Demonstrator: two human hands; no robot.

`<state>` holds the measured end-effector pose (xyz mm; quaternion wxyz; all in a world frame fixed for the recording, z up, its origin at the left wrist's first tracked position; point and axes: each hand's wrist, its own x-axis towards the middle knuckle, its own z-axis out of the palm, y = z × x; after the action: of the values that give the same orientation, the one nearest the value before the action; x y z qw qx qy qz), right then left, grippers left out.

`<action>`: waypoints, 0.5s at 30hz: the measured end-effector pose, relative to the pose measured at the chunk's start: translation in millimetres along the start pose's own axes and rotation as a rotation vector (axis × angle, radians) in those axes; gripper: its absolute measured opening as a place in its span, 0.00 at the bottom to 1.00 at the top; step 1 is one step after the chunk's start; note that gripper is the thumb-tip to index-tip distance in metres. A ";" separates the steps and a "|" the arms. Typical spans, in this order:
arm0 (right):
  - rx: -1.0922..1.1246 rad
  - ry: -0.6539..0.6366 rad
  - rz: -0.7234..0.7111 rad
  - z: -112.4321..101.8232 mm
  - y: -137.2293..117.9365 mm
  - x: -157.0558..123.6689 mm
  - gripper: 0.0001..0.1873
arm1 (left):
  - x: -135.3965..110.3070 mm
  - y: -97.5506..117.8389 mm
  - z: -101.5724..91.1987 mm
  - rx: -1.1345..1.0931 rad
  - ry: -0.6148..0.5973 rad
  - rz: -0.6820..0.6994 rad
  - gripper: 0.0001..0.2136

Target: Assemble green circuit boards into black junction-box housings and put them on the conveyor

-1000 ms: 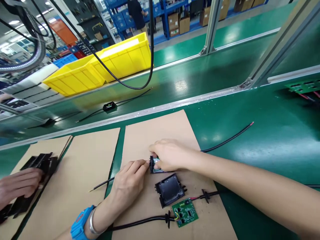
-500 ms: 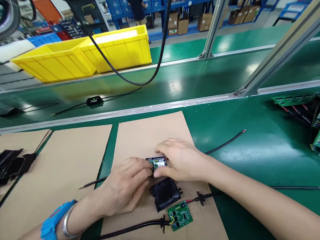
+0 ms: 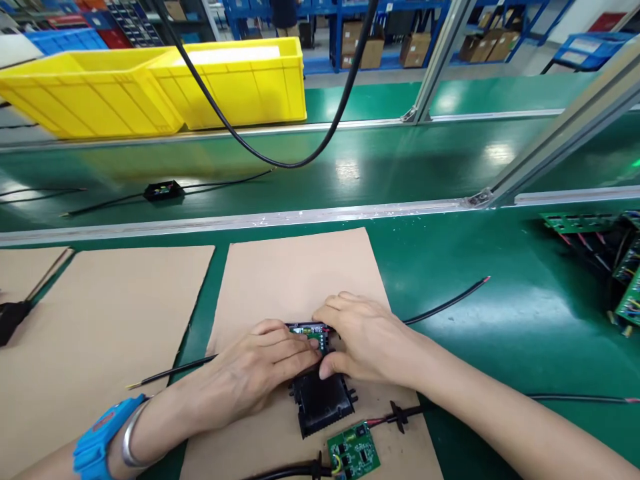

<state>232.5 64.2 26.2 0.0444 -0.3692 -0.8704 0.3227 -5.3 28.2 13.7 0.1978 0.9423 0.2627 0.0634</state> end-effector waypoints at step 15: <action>-0.051 0.041 -0.077 16.7 0.8 -15.7 0.17 | -0.6 5.6 10.4 0.155 0.024 -0.034 0.19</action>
<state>239.0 45.2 15.1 0.0654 -0.3428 -0.8908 0.2910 -0.9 20.0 6.5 0.1219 0.9493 0.2853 0.0509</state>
